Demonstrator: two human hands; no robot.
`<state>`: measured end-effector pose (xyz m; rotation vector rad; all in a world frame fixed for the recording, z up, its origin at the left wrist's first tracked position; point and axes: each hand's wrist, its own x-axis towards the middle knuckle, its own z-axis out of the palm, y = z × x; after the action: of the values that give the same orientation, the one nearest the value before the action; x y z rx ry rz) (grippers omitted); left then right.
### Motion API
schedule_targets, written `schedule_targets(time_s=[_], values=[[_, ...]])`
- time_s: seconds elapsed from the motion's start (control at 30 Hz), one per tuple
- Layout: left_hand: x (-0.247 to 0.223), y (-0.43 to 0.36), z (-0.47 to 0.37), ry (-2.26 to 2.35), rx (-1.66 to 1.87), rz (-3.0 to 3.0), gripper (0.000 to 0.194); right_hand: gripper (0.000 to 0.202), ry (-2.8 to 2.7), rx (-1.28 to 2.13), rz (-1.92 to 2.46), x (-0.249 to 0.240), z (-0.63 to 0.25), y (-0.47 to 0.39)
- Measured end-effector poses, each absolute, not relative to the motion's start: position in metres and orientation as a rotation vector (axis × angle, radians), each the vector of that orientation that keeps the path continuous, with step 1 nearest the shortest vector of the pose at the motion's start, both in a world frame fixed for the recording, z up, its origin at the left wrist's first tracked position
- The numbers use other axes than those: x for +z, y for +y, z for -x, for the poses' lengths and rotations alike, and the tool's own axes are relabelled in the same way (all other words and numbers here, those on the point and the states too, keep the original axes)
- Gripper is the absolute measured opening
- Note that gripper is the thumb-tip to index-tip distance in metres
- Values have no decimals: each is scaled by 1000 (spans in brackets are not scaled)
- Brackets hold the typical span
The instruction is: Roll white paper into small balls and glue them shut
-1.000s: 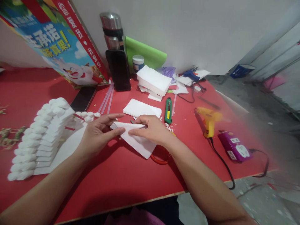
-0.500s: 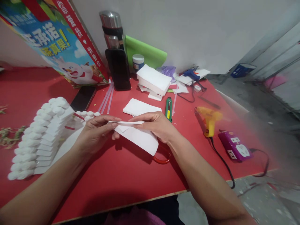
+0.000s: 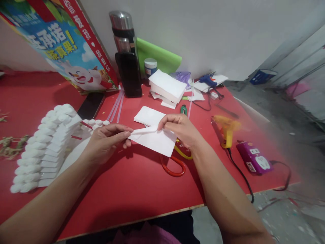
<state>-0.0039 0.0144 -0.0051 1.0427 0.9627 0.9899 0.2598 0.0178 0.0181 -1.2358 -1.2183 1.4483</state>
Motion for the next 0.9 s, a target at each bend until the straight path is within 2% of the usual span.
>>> schedule_targets(time_s=[0.1,0.2,0.43,0.67,0.9], values=[[-7,15,6,938,972,-1046,16,3,-1209,1237,1271,24,-263,17],[-5,12,5,887,906,-1045,16,14,-1350,1129,1251,29,-256,11],[-1,4,3,910,770,-1155,18,34,-1600,1657,1196,18,-233,1],[3,6,1,950,765,-1199,31,20,-1594,1562,1245,20,-230,2],[8,8,-1,963,739,-1241,26,27,-1605,1521,1305,18,-228,0]])
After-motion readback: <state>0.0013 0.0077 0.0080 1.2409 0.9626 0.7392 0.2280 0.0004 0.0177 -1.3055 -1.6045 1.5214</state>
